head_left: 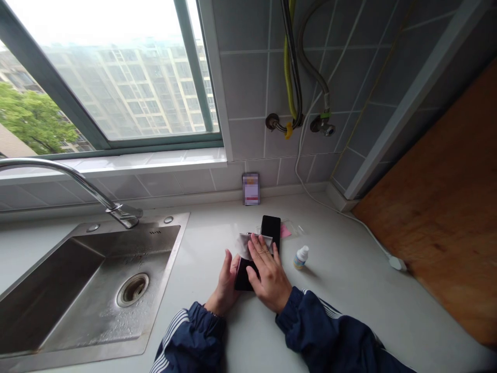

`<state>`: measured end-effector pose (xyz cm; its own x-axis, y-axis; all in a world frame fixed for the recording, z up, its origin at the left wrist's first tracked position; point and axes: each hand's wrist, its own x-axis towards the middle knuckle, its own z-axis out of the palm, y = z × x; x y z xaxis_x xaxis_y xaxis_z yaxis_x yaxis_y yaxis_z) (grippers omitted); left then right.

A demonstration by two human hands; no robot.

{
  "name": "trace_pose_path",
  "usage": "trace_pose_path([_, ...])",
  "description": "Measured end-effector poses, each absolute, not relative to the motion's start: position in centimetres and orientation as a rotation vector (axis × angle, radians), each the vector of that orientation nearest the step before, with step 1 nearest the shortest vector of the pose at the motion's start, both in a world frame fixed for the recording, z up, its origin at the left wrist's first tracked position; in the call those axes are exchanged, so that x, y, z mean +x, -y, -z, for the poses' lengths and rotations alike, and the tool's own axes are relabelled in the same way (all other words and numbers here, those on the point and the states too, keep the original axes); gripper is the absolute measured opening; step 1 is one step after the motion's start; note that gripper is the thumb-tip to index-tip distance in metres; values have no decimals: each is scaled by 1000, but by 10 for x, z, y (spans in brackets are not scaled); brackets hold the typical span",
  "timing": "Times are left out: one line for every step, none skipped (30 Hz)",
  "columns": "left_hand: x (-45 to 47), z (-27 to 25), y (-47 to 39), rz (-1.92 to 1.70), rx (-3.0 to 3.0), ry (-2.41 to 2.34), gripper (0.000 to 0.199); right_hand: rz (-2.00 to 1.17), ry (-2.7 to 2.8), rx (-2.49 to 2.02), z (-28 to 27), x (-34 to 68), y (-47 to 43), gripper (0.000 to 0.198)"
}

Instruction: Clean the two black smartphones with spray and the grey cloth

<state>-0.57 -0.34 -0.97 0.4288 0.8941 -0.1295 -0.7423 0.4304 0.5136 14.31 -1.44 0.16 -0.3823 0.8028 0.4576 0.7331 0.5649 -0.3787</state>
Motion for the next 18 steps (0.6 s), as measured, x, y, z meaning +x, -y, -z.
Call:
trace_pose_path([-5, 8, 4, -1052, 417, -418, 79, -144, 2174, -1230, -2, 145, 12, 78])
trace_pose_path([-5, 5, 4, -1054, 421, -422, 80, -141, 2159, -1235, -3, 147, 10, 78])
trace_pose_path([-5, 4, 4, -1057, 424, -430, 81, -139, 2150, -1238, -3, 148, 9, 78])
trace_pose_path([-4, 2, 5, -1060, 426, -442, 82, -140, 2145, -1241, -3, 149, 9, 78])
trace_pose_path([-4, 1, 5, -1063, 425, -454, 83, -141, 2142, -1245, -4, 149, 9, 77])
trace_pose_path([-4, 0, 6, -1066, 422, -465, 83, -142, 2138, -1251, -4, 148, 9, 77])
trace_pose_path([-4, -1, 6, -1070, 417, -473, 82, -141, 2133, -1258, -4, 148, 9, 77])
trace_pose_path([-4, -1, 6, -1073, 411, -480, 81, -139, 2125, -1265, -3, 148, 9, 77])
trace_pose_path([-4, -1, 6, -1077, 405, -483, 81, -136, 2115, -1272, -3, 147, 9, 77])
trace_pose_path([-4, 0, 6, -1080, 400, -485, 81, -132, 2104, -1275, -2, 147, 8, 77])
trace_pose_path([-4, 0, 6, -1082, 396, -487, 81, -128, 2093, -1276, -1, 147, 8, 77])
trace_pose_path([-4, 1, 6, -1082, 392, -489, 82, -123, 2084, -1272, -1, 147, 8, 76])
trace_pose_path([-5, 3, 5, -1085, 389, -489, 82, -117, 2078, -1265, 0, 147, 8, 76])
trace_pose_path([-6, 4, 5, -1086, 384, -487, 82, -112, 2081, -1254, 1, 147, 8, 74])
trace_pose_path([-6, 6, 4, -1088, 376, -482, 82, -111, 2099, -1236, 1, 146, 9, 73])
trace_pose_path([-7, 7, 3, -1093, 367, -477, 82, -115, 2131, -1213, 1, 145, 11, 71])
trace_pose_path([-7, 9, 2, -1102, 355, -474, 83, -126, 2178, -1187, 1, 144, 13, 69])
trace_pose_path([-8, 10, 2, -1111, 340, -475, 83, -144, 2234, -1156, 0, 143, 15, 68])
